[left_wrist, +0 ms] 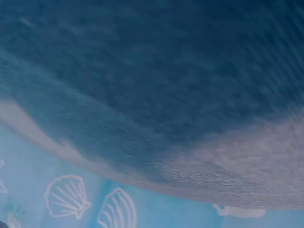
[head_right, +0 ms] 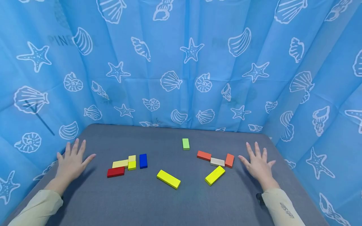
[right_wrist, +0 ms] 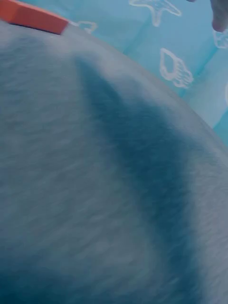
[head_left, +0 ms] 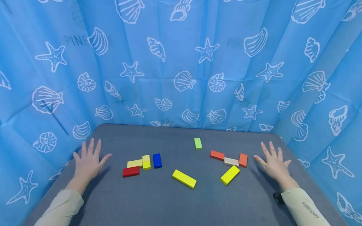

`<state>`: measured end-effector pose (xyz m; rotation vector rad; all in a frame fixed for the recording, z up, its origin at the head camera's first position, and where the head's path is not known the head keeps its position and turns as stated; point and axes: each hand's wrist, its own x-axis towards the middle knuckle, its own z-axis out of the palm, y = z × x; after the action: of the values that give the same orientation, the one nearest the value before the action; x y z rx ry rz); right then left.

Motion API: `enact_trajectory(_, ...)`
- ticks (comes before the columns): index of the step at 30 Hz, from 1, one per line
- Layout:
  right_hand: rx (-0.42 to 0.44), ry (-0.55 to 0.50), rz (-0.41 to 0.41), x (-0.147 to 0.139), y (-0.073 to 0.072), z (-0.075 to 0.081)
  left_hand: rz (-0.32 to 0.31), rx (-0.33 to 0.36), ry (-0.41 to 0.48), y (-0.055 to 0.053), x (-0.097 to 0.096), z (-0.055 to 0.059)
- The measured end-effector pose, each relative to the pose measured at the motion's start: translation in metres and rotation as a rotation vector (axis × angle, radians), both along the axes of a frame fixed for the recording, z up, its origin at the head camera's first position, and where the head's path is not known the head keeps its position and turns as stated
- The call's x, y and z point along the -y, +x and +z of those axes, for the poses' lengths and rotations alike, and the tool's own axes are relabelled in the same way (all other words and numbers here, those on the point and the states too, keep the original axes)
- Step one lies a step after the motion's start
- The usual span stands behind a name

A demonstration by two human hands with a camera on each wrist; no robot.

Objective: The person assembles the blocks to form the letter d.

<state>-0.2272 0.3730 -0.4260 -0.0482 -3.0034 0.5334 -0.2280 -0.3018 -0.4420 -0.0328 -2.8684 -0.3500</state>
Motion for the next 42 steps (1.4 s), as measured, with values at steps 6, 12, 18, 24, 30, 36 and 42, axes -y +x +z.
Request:
enact_trajectory(6, -0.019, -0.023, 0.022, 0.015, 0.009, -0.005, -0.044, 0.007, 0.012, 0.004, -0.012, -0.002)
enact_trajectory(12, 0.006, -0.063, 0.054, 0.036, 0.024, -0.008, -0.132, 0.039, 0.029, 0.011, -0.028, -0.002)
enact_trajectory(18, 0.044, -0.083, 0.091, 0.056, 0.037, -0.010, -0.230, 0.033, 0.010, 0.018, -0.047, -0.002)
enact_trajectory(24, 0.071, -0.092, 0.162, 0.073, 0.049, -0.014, -0.347, 0.017, -0.001, 0.023, -0.074, -0.004)
enact_trajectory(30, 0.151, -0.091, 0.215, 0.084, 0.056, -0.017, -0.608, 0.053, -0.057, 0.026, -0.108, -0.010)
enact_trajectory(36, 0.153, -0.048, 0.250, 0.092, 0.058, -0.020, -0.872, 0.104, -0.202, 0.019, -0.144, -0.014)
enact_trajectory(42, 0.177, 0.000, 0.247, 0.096, 0.056, -0.020, -1.030, 0.081, -0.284, 0.008, -0.179, -0.020)
